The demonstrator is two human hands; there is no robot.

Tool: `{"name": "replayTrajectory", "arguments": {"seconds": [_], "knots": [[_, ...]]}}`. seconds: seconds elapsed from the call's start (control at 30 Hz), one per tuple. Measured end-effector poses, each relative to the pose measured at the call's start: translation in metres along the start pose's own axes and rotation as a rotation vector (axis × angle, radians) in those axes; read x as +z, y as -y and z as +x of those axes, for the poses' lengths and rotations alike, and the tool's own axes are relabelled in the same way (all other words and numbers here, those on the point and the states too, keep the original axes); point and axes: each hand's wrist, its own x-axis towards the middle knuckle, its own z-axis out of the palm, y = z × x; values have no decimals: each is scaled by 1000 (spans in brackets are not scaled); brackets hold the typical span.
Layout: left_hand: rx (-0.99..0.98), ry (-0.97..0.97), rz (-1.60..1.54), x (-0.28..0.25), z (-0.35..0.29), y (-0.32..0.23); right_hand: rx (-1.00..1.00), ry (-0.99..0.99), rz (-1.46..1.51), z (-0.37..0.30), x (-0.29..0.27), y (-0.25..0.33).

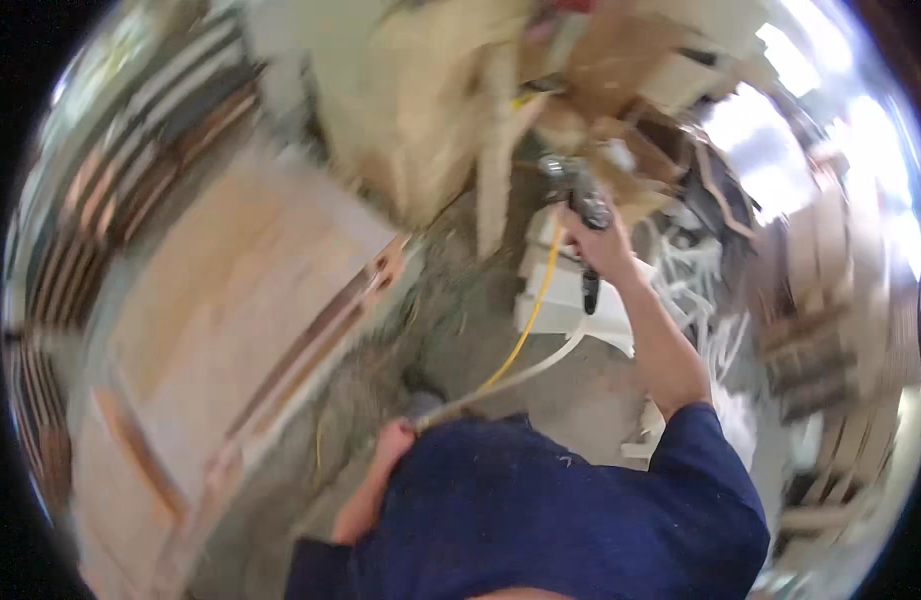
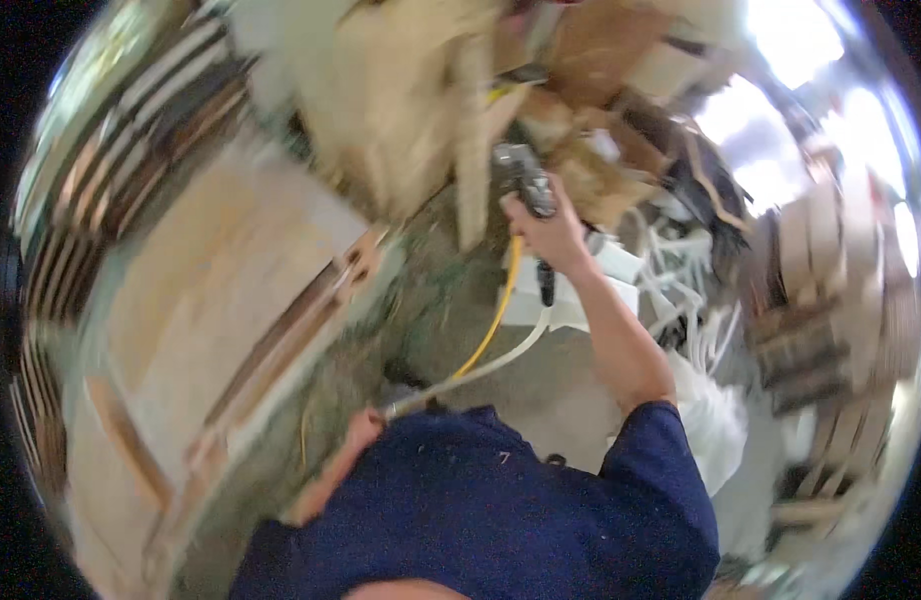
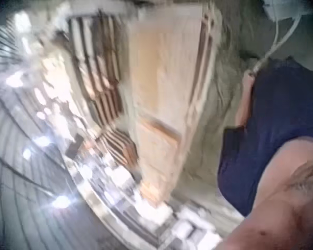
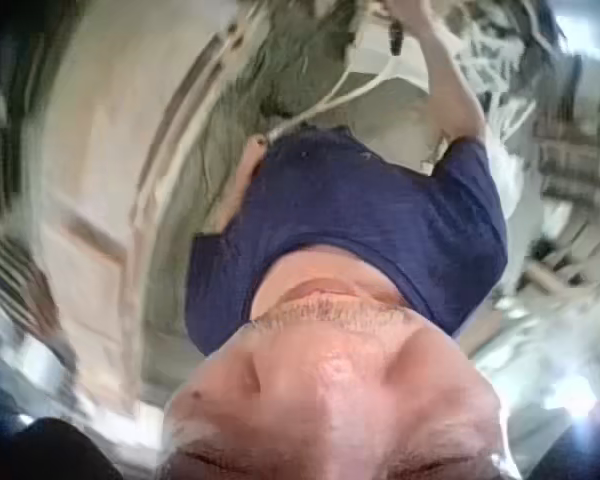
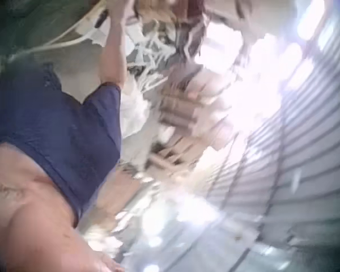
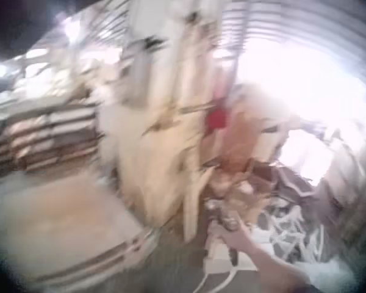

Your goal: The person sprays a clear liquid onto wooden furniture frames using a spray gun, then places white foam sheets onto the frames. The person handles the foam sheets one by one and positions them on the wooden structures.

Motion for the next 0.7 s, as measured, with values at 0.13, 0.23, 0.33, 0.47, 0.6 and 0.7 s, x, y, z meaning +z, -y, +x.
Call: {"name": "replayTrajectory", "arguments": {"seconds": [0.13,0.23,0.33,0.47,0.6,0.7], "knots": [[-50,-71,45,-18,1,-26,-206,138,45,55,73,-48],[-26,-34,239,-16,15,-20,-198,346,-73,103,140,-30],[24,-215,108,-26,9,-35,-339,399,-138,179,199,-78],[-298,-227,-429,17,0,-5,-207,592,-86,252,273,-85],[-331,-84,-132,93,-39,36,-369,592,-171,334,345,-139],[-730,-310,-839,114,-64,-35,-388,660,-369,380,402,-156]]}}
